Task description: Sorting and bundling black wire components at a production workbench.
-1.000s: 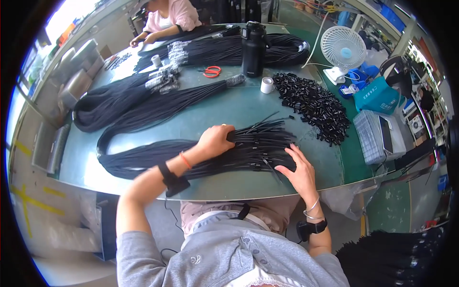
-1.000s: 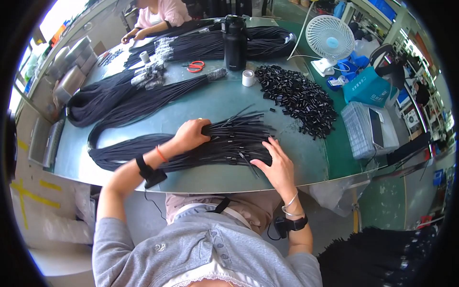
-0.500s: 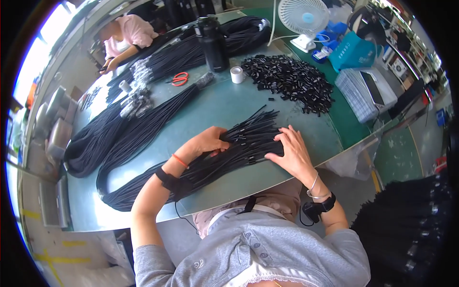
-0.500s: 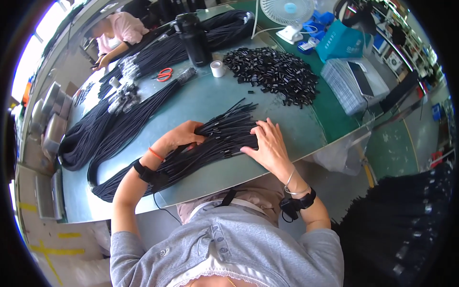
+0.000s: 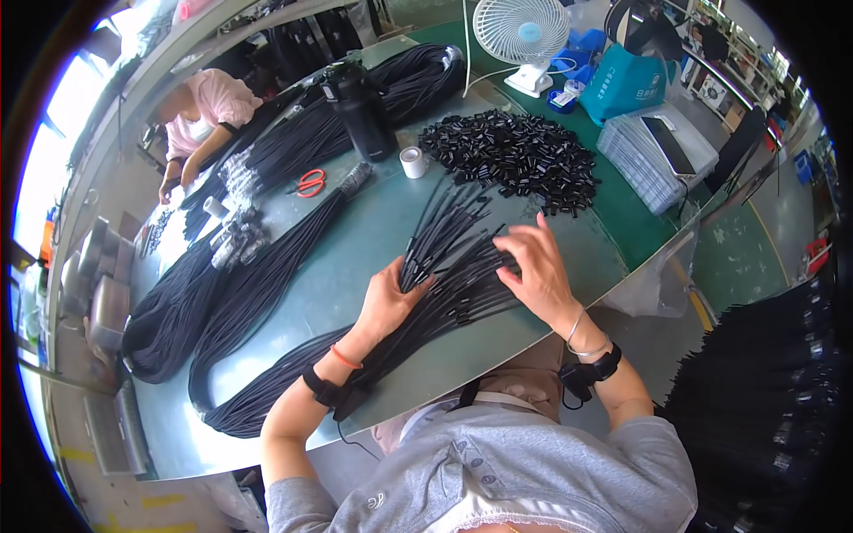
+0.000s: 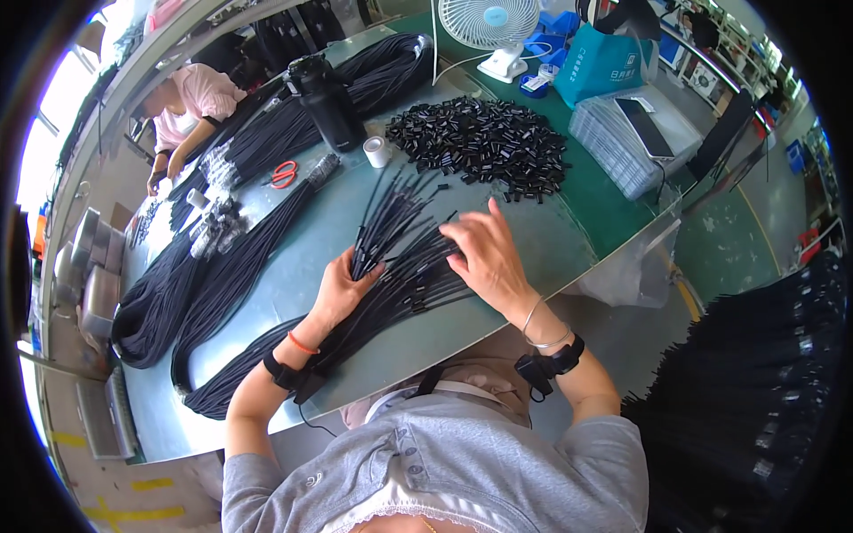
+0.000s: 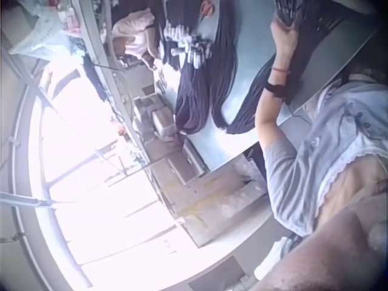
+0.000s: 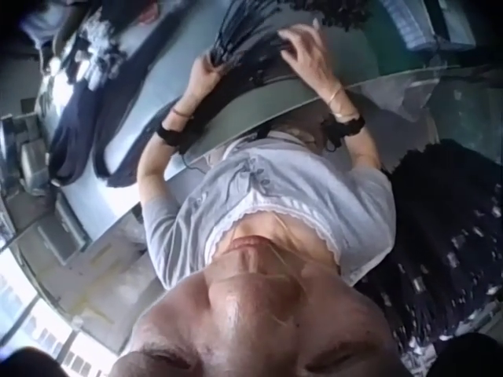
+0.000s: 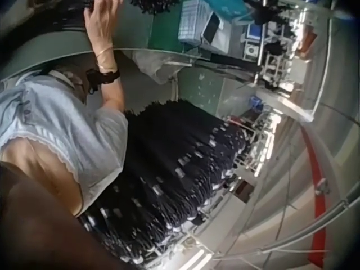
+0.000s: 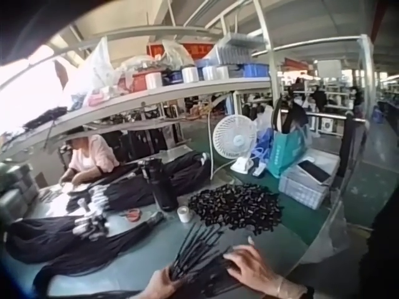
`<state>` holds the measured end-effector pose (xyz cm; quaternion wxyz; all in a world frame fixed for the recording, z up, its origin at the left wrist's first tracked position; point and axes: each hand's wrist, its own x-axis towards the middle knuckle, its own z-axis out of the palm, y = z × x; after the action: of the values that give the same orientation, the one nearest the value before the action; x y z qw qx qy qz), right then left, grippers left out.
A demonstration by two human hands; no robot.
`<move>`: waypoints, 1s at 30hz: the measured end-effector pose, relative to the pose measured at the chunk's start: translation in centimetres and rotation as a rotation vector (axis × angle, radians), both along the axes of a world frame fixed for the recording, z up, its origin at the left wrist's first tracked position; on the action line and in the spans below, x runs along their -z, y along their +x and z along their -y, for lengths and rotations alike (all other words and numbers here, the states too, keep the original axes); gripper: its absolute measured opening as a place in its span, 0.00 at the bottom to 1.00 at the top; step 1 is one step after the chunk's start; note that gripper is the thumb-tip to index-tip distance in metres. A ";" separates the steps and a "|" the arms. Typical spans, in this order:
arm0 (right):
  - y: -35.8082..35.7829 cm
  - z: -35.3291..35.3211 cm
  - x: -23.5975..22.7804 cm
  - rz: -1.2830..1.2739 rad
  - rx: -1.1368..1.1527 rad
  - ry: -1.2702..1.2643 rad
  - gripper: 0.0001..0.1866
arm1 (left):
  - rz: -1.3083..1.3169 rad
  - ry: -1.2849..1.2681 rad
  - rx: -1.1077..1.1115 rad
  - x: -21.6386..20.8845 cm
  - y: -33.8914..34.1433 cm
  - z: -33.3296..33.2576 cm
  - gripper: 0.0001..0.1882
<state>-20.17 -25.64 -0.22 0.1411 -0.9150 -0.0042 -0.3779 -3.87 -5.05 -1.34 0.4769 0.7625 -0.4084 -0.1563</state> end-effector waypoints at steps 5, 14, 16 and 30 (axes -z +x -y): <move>-0.5 1.9 -1.4 0.044 0.052 0.253 0.23 | -0.139 -0.097 -0.099 -0.9 -0.1 -0.6 0.13; 7.9 0.2 -6.9 -0.356 -0.723 1.070 0.38 | -0.476 -0.461 -0.118 -7.1 2.5 -5.0 0.11; 12.5 -2.3 -10.1 -0.409 -1.060 1.071 0.48 | -0.468 -0.503 -0.105 -8.9 3.0 -6.4 0.11; 27.1 -23.0 -25.0 -0.256 -1.399 1.103 0.22 | -0.213 -0.607 -0.106 -15.6 7.7 -16.0 0.20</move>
<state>6.91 -2.65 24.82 0.7574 -0.5408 -0.3625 -0.0492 3.83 10.92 14.23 0.7301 0.5850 -0.3437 -0.0813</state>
